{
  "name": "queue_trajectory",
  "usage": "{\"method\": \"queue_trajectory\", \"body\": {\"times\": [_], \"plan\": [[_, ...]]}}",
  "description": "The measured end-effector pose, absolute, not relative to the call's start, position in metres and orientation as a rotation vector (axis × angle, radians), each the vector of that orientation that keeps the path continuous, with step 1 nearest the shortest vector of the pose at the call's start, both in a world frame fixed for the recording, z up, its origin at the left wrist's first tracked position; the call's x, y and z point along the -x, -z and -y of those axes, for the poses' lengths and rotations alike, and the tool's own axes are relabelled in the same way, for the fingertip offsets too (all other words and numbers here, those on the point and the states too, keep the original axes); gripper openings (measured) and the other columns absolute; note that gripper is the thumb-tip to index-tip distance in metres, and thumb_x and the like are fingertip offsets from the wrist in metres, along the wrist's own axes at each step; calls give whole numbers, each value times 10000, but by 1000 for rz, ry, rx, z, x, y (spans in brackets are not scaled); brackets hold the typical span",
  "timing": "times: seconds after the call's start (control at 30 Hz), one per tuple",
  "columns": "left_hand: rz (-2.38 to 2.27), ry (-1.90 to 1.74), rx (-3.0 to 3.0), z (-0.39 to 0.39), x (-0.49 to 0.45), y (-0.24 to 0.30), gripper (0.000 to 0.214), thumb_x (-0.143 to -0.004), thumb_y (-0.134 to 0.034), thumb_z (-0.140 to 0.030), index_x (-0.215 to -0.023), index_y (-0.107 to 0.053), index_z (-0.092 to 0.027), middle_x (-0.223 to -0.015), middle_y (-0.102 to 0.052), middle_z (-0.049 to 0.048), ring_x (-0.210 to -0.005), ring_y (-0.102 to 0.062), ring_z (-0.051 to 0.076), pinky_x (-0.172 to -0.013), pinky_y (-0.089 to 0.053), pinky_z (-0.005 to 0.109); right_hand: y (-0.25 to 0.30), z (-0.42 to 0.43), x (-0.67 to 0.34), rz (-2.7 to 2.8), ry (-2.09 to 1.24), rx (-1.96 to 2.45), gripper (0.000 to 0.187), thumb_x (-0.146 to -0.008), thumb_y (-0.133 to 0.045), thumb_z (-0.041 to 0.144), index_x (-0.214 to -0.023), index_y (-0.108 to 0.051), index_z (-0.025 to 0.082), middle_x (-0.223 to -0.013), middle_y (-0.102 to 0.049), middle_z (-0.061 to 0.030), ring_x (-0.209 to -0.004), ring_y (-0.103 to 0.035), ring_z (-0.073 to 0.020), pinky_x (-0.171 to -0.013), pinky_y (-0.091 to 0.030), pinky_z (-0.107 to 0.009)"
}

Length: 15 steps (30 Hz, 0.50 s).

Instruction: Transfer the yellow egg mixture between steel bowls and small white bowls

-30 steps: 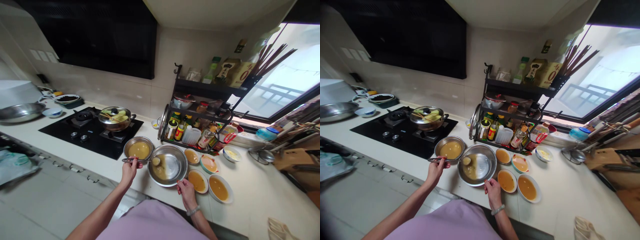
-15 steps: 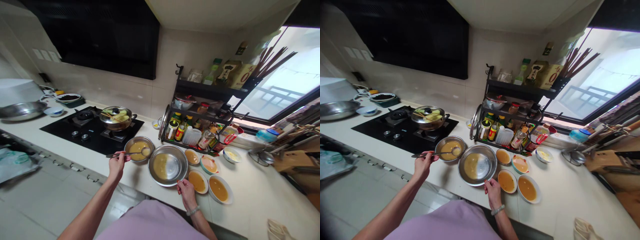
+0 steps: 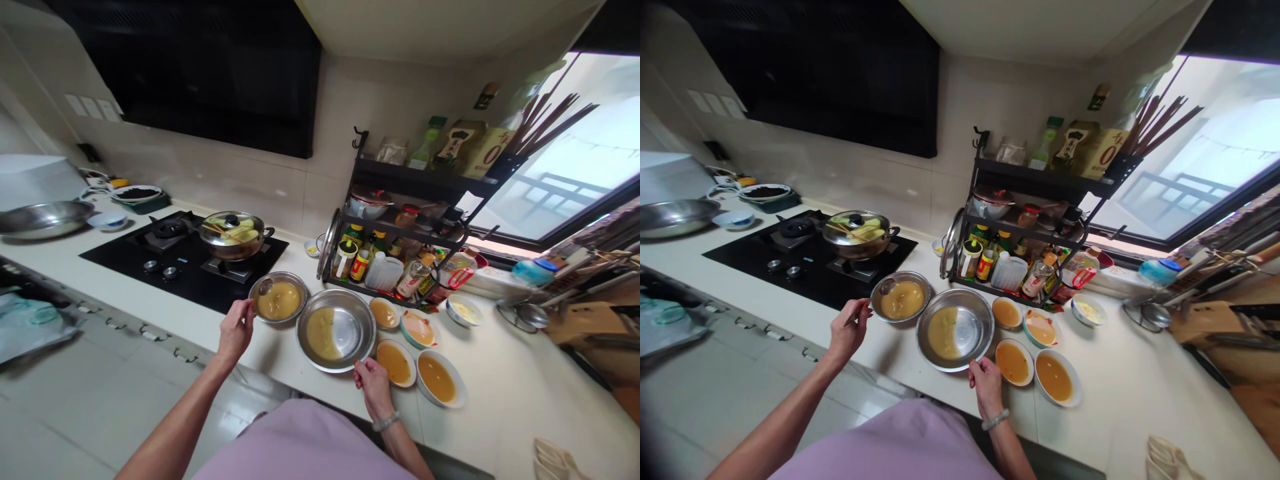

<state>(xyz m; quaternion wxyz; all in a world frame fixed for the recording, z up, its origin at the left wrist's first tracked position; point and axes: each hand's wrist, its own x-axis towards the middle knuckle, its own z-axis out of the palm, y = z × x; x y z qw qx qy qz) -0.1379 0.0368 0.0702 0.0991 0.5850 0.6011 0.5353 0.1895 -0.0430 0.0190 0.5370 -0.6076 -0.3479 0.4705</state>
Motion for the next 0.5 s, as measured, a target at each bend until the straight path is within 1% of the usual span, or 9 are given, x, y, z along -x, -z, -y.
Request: {"method": "queue_trajectory", "body": {"times": [0.07,0.13,0.3,0.37,0.5], "plan": [[-1727,-1592,-1862,-34,133,-72,175,-862,-498,-306,-922,-616,-192,-855,-653,75,-731,-670,179,-699,-540,284,-19,43,-190,828,-1122,1443,319,-626,-699,404,-480,-508,194,-427,-493,30,-398,-398,-91,-408,-293,-225],[-1717,-1609,-1870,-31,124,-75,166,-875,-491,-295,-933,-607,-193,-832,-642,65,-725,-664,176,-705,-540,286,-19,43,-190,834,-1121,1440,319,-632,-696,405,-482,-508,195,-428,-492,31,-399,-399,-92,-409,-296,-226],[-1545,-1548,-1703,-18,91,-77,173,-910,-455,-305,-974,-568,-191,-769,-644,30,-618,-663,151,-609,-548,266,-20,43,-189,828,-1116,1442,320,-626,-695,395,-469,-497,198,-421,-485,36,-393,-388,-89,-406,-284,-224],[-1453,-1486,-1707,-12,77,-71,171,-912,-453,-307,-962,-570,-192,-729,-632,16,-596,-659,147,-585,-547,261,-20,42,-189,819,-1119,1440,313,-621,-695,389,-469,-499,198,-419,-484,37,-390,-387,-88,-405,-279,-223],[-1339,-1321,-1746,-8,58,-57,184,-895,-465,-329,-915,-585,-190,-741,-654,25,-593,-668,152,-575,-547,270,-19,42,-189,806,-1133,1433,292,-619,-689,375,-476,-505,198,-423,-488,36,-392,-392,-89,-407,-283,-222]]}}
